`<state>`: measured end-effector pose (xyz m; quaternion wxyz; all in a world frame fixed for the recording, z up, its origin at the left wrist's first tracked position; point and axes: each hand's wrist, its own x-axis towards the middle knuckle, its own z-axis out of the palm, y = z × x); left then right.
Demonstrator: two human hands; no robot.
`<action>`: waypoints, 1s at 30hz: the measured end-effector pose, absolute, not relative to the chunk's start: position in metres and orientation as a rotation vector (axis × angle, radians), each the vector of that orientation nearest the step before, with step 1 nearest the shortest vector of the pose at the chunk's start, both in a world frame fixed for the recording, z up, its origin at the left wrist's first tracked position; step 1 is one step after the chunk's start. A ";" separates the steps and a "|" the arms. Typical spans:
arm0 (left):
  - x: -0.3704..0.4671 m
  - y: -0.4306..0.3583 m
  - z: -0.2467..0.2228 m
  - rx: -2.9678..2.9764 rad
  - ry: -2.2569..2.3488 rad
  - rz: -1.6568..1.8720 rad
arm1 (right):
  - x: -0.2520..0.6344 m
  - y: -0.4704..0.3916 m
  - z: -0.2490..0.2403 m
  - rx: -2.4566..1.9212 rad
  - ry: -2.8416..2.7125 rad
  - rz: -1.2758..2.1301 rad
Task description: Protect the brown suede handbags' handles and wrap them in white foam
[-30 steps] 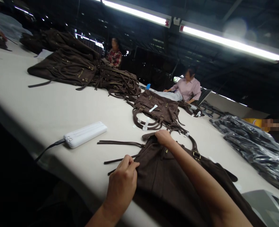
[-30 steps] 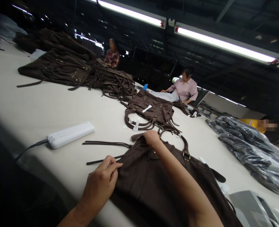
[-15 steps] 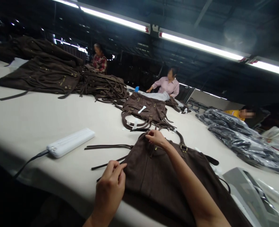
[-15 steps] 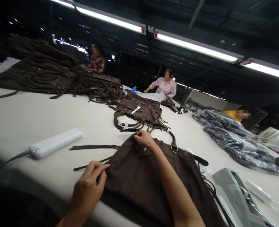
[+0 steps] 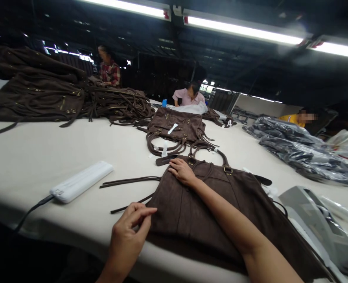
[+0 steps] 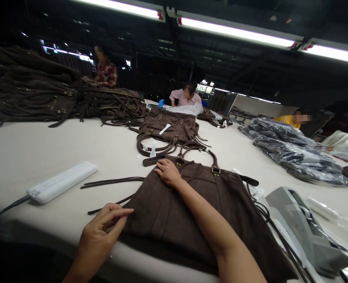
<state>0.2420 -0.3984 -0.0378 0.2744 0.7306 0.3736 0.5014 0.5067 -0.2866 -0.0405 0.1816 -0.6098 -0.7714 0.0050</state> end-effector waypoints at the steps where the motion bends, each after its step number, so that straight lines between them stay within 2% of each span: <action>1: 0.239 -0.398 -0.037 1.917 0.998 1.294 | 0.507 -0.287 -0.042 -1.712 -2.202 0.038; 4: 0.231 -0.395 -0.022 1.948 1.065 1.121 | 0.507 -0.290 -0.042 -1.701 -2.247 0.099; 8: 0.245 -0.388 0.030 2.426 1.331 0.953 | 0.505 -0.296 -0.038 -1.709 -2.260 0.127; 10: 0.271 -0.382 0.057 2.662 1.249 0.973 | 0.505 -0.301 -0.036 -1.718 -2.260 0.123; 12: 0.305 -0.376 0.070 2.824 0.943 0.963 | 0.503 -0.306 -0.032 -1.730 -2.254 0.106; 14: 0.336 -0.370 0.062 2.951 0.579 0.851 | 0.502 -0.310 -0.027 -1.759 -2.241 0.084; 17: 0.359 -0.364 0.022 3.066 0.260 0.625 | 0.503 -0.310 -0.017 -1.813 -2.239 0.070; 21: 0.351 -0.360 -0.019 3.105 0.303 0.498 | 0.523 -0.327 -0.006 -1.910 -2.249 0.120; 25: 0.344 -0.361 -0.021 3.133 0.410 0.395 | 0.562 -0.400 0.003 -2.137 -2.129 0.162; 27: 0.344 -0.360 -0.020 3.130 0.446 0.415 | 0.580 -0.456 0.010 -2.260 -2.027 0.066; 30: 0.343 -0.357 -0.022 3.097 0.432 0.481 | 0.599 -0.536 0.017 -2.479 -1.774 -0.280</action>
